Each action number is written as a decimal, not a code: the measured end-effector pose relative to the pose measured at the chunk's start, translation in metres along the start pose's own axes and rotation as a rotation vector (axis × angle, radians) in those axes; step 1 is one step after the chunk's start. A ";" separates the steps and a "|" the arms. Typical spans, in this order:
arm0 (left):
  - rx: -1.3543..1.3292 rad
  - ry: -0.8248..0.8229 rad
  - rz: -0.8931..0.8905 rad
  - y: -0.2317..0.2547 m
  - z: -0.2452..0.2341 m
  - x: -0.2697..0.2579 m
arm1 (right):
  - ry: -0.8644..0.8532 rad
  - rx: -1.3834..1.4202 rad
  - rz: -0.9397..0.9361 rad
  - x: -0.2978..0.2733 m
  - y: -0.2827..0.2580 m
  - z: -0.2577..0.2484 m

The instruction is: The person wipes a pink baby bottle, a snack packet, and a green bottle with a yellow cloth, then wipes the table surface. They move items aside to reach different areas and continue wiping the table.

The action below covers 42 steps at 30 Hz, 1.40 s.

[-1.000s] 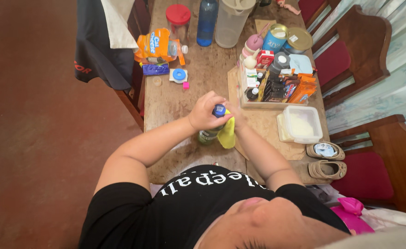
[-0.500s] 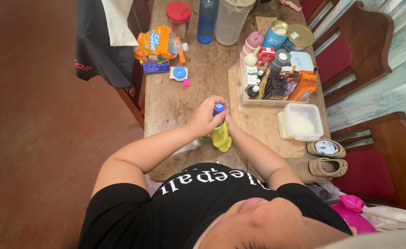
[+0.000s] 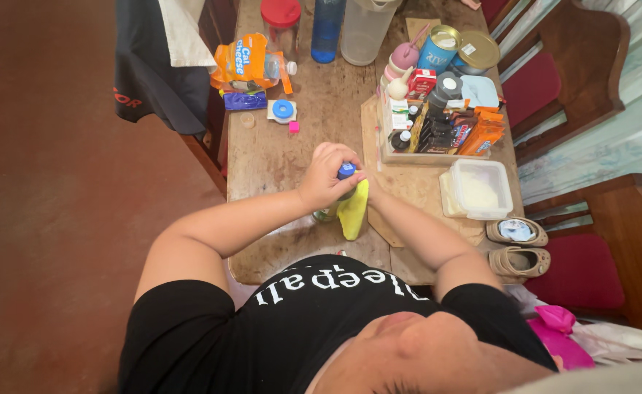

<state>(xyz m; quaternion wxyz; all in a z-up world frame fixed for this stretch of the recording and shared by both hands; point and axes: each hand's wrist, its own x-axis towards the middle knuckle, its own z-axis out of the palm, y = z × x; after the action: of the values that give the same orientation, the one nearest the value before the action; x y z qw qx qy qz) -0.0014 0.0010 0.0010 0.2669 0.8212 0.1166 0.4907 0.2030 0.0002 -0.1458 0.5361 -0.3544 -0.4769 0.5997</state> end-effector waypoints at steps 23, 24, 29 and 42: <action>-0.009 -0.190 -0.182 0.036 -0.020 0.030 | -0.201 -0.461 -0.246 -0.032 -0.087 0.040; 0.001 -0.188 -0.180 0.037 -0.022 0.032 | -0.235 -0.456 -0.286 -0.033 -0.091 0.041; -0.052 -0.155 -0.171 0.039 -0.023 0.039 | -0.198 -0.323 -0.299 -0.034 -0.087 0.052; -0.116 -0.318 -0.151 0.023 -0.009 0.036 | 0.039 1.178 -0.944 0.038 -0.019 0.123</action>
<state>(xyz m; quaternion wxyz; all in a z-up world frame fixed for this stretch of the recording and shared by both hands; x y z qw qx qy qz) 0.0070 0.0012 0.0439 0.3650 0.8606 0.1057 0.3391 0.0872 0.0139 -0.0886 0.8453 0.2221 -0.1688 0.4558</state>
